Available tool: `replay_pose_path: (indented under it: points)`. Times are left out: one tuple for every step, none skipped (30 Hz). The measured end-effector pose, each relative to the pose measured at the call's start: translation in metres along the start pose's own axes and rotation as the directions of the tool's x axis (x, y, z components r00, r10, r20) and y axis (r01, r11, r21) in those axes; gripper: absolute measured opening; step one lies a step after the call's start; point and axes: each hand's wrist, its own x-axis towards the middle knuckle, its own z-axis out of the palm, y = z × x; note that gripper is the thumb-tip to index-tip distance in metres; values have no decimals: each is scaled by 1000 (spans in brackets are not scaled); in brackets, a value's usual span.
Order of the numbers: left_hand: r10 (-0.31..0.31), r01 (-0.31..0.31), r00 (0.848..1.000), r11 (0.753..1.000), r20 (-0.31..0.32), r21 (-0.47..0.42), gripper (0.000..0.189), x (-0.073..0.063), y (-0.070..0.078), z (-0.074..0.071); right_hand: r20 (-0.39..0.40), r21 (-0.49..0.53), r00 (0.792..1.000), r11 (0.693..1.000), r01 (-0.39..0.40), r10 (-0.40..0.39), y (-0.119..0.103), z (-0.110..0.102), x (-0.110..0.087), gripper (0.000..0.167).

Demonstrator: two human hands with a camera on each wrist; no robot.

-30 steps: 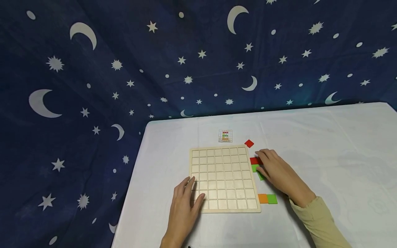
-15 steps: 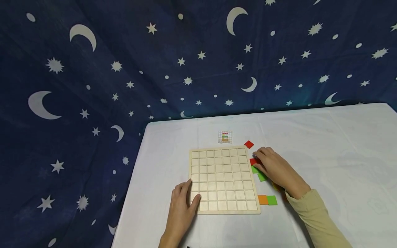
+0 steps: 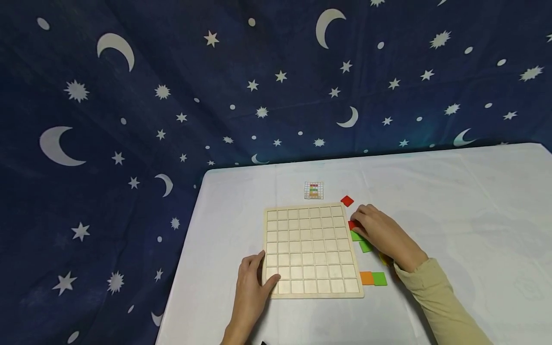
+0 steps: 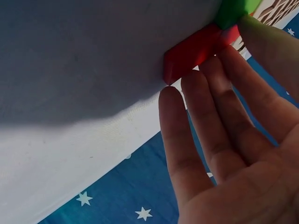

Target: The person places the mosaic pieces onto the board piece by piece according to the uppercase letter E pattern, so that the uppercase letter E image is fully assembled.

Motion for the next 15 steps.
replay_pose_path:
  points:
    - [-3,3,1000,1000,3,-3,67,0,0,0,4,3,1000,1000,-5,5,0,0,1,11]
    - [-5,5,1000,1000,5,-6,68,0,0,0,9,3,1000,1000,-10,10,-1,-1,2,11]
    - [-6,6,1000,1000,7,-7,68,1,0,0,13,4,1000,1000,-15,15,-1,-1,3,11]
    - [-7,7,1000,1000,9,-8,68,1,0,0,18,6,1000,1000,-21,21,-1,-1,4,11]
    - [-8,8,1000,1000,10,-11,69,1,0,0,22,7,999,1000,-26,26,-1,-2,5,12]
    - [-9,10,1000,1000,11,-15,69,1,0,0,25,10,999,999,-31,30,-2,-2,5,12]
    - [-12,12,1000,1000,12,-18,69,1,0,0,29,14,999,999,-36,36,-2,-2,6,13]
    - [-14,15,1000,1000,12,-20,69,2,0,0,32,16,999,999,-41,40,-2,-2,7,14]
    - [-17,17,1000,1000,12,-21,70,2,0,0,34,21,998,999,-45,44,-2,-3,7,14]
    - [-18,18,1000,1000,12,-21,70,2,0,0,37,26,998,998,-50,49,-2,-3,8,15]
    - [-20,20,1000,1000,12,-22,70,2,0,0,41,32,998,998,-58,57,-2,-4,8,15]
    - [-22,22,1000,1000,13,-21,70,2,0,0,43,41,997,997,-64,62,-3,-4,8,16]
    - [-23,24,1000,1000,14,-21,71,2,1,0,45,49,997,996,-70,68,-3,-5,9,16]
    - [-24,25,1000,999,15,-20,71,3,1,0,47,53,996,996,-75,72,-2,-5,10,16]
    - [-27,27,999,999,17,-20,71,3,1,0,48,61,996,995,-79,76,-2,-6,10,17]
